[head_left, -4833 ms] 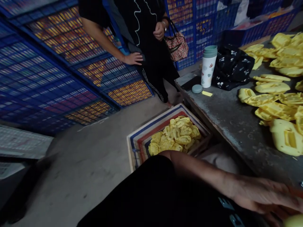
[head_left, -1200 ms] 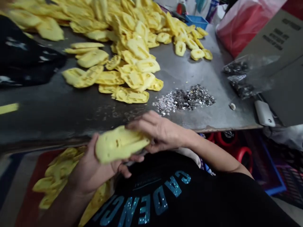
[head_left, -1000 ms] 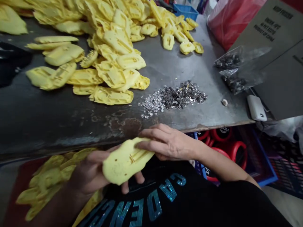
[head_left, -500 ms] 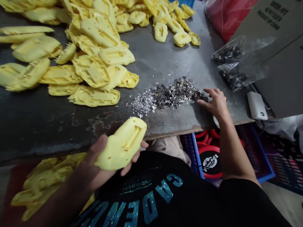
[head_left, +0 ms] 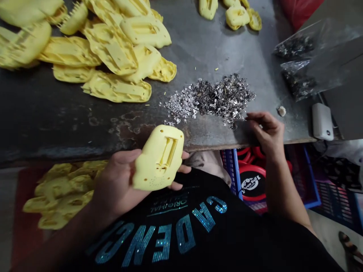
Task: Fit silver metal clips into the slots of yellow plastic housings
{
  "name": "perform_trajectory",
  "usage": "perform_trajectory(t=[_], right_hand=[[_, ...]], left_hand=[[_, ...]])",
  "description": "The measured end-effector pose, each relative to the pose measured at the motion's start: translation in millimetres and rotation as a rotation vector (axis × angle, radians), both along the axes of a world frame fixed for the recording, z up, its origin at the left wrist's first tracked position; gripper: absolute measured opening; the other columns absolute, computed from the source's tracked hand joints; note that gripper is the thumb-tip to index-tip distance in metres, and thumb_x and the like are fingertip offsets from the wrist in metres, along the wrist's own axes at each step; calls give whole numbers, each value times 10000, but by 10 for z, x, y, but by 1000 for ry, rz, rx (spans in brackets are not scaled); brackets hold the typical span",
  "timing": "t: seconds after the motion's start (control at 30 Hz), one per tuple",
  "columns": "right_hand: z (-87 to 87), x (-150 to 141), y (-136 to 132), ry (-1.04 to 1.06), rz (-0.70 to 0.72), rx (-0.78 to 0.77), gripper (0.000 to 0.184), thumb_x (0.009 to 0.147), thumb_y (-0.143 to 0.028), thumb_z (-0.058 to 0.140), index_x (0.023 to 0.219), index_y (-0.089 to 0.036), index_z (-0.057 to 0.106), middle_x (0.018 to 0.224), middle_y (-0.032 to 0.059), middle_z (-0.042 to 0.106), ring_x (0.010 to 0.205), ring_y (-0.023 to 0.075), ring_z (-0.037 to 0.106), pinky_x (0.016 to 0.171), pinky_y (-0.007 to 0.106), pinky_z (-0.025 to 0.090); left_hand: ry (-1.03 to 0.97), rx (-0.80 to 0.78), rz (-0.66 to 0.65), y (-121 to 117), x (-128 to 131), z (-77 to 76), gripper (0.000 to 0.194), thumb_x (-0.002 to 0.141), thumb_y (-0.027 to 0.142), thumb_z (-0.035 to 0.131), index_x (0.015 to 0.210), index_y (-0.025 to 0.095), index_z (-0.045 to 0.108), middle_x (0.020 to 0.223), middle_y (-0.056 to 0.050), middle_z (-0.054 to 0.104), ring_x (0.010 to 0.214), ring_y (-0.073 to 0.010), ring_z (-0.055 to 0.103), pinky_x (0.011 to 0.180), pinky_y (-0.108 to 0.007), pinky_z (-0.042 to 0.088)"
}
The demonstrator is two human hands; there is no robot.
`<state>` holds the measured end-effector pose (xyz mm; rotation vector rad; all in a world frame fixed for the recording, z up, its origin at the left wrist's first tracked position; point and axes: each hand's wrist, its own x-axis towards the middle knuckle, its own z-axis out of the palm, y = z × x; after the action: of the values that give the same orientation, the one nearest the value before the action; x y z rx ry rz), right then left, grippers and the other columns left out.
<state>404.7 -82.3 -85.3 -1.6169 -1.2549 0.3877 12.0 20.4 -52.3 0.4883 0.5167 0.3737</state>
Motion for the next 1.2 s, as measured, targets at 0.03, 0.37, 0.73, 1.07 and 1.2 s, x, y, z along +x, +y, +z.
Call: perform_trajectory(t=[0.03,0.37,0.73,1.07,1.2], right_hand=[[-21,36,-56,-10,-70,13,152,1018,-275,784,1146,-321,853,1079,-3,867,941,197,791,894,381,611],[-54,-257,-35,-554,-69,-158,106,996,-374,850,1071,-299,846,974,30,806,983,281,719,924,462,485],[16,-229,-198,-393,28,-137,99,1064,-313,750,1084,-302,847,980,25,795,952,249,728,877,430,537],[-24,-216,-304,-421,-90,-150,81,1032,-327,786,1078,-314,851,955,26,783,952,257,707,903,451,540],[-1,-257,-182,-466,-40,-183,96,1029,-346,776,1071,-300,850,960,34,762,935,252,682,865,427,508]], left_hand=[[-12,-24,-2,-3,-6,-12,638,985,498,734,1548,197,745,1421,-219,839,1236,-486,844,863,-568,770],[90,60,93,-90,119,6,728,1004,716,722,1472,166,812,1360,-226,858,1183,-462,863,843,-477,778],[76,-15,53,-110,124,-78,749,982,665,732,1580,214,743,1484,-179,820,1185,-417,853,846,-478,779],[5,-70,-21,-84,133,-120,727,1002,522,756,1663,233,665,1443,-186,836,1230,-441,857,979,-535,753],[-34,-85,-10,-101,133,-135,613,1030,560,711,1510,184,786,1447,-200,830,1213,-423,866,973,-523,756]])
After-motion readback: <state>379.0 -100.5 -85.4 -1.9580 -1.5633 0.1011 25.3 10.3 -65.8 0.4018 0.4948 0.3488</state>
